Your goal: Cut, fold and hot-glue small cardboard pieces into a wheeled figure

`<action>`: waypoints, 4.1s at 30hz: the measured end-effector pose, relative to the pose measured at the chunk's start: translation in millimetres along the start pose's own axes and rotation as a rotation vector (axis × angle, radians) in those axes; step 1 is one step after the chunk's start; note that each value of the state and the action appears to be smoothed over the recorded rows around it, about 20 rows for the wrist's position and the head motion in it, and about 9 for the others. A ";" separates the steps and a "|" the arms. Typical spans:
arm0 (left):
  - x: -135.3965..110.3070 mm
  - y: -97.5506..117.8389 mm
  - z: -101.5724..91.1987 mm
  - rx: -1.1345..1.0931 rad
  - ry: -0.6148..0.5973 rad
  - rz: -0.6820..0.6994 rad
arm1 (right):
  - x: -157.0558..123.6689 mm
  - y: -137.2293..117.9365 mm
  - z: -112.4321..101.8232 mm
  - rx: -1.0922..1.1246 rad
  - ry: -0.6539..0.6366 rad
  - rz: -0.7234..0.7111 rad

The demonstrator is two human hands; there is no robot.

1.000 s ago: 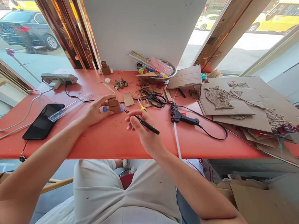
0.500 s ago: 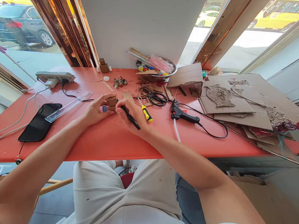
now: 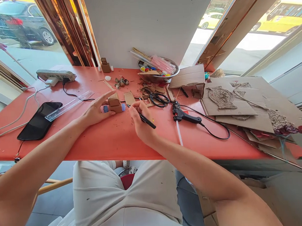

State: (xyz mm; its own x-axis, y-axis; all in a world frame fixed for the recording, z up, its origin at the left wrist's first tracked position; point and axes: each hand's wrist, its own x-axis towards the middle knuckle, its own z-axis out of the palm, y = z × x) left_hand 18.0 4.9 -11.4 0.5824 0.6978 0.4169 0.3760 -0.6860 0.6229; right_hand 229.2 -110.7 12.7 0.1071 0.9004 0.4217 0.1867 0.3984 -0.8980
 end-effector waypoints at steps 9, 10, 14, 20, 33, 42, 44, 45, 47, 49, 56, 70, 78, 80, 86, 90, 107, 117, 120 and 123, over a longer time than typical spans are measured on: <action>0.0 7.6 -0.6 -0.044 0.021 0.015 | 27.9 14.6 21.4 -0.270 -0.160 -0.410; -0.3 8.0 -0.5 -0.062 0.019 0.016 | 27.5 18.2 21.1 -0.280 -0.185 -0.428; -1.0 9.3 -0.9 -0.112 0.003 -0.001 | 24.5 25.6 23.0 -0.327 -0.284 -0.441; -1.1 11.2 -2.0 -0.127 0.001 -0.027 | 26.2 26.4 25.5 -0.371 -0.264 -0.406; -0.9 12.8 -1.2 -0.135 0.000 -0.020 | 29.2 31.1 27.8 -0.388 -0.265 -0.422; -0.5 11.7 -1.7 -0.109 0.004 -0.005 | 29.2 30.6 27.4 -0.354 -0.269 -0.438; -0.2 12.4 -2.2 -0.104 0.002 -0.001 | 29.4 30.2 27.1 -0.350 -0.275 -0.440; -0.1 12.8 -2.4 -0.102 0.002 0.000 | 29.4 30.0 26.9 -0.357 -0.278 -0.435; 0.2 13.3 -3.0 -0.093 0.004 -0.005 | 29.3 29.8 26.7 -0.379 -0.280 -0.425; 0.2 13.3 -3.5 -0.083 0.005 -0.008 | 29.0 29.8 26.5 -0.383 -0.282 -0.439; 0.3 11.1 -2.2 -0.114 0.007 0.043 | 29.4 32.6 26.6 -0.392 -0.271 -0.536; 0.3 7.2 -0.9 -0.137 0.014 0.035 | 29.0 33.6 29.2 -0.433 -0.275 -0.556; -0.1 8.9 -1.8 -0.132 0.011 0.031 | 29.4 32.2 28.1 -0.439 -0.262 -0.544; 0.3 8.4 -1.3 -0.134 0.011 0.025 | 30.2 33.5 28.5 -0.443 -0.256 -0.543; 2.3 9.5 0.7 -0.136 0.000 0.007 | 30.0 34.7 28.0 -0.413 -0.252 -0.595; 2.6 11.8 0.1 -0.120 0.002 0.004 | 29.6 33.1 26.3 -0.420 -0.259 -0.558; 3.3 11.9 -1.2 -0.128 0.005 0.000 | 29.5 29.6 26.7 -0.399 -0.227 -0.489; 4.1 9.8 0.0 -0.061 0.001 -0.001 | 28.4 27.7 22.5 -0.456 -0.248 -0.449; 4.9 9.9 0.5 -0.060 -0.002 -0.011 | 28.0 30.0 21.5 -0.480 -0.243 -0.438; 5.0 9.2 1.9 -0.073 0.010 0.003 | 27.7 31.0 21.9 -0.478 -0.248 -0.437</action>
State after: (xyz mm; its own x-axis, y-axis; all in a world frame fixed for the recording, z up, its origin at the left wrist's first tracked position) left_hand 25.7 1.6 -4.8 0.5763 0.6979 0.4253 0.3205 -0.6717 0.6679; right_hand 216.6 -69.5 -6.2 -0.2921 0.7107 0.6399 0.5774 0.6645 -0.4744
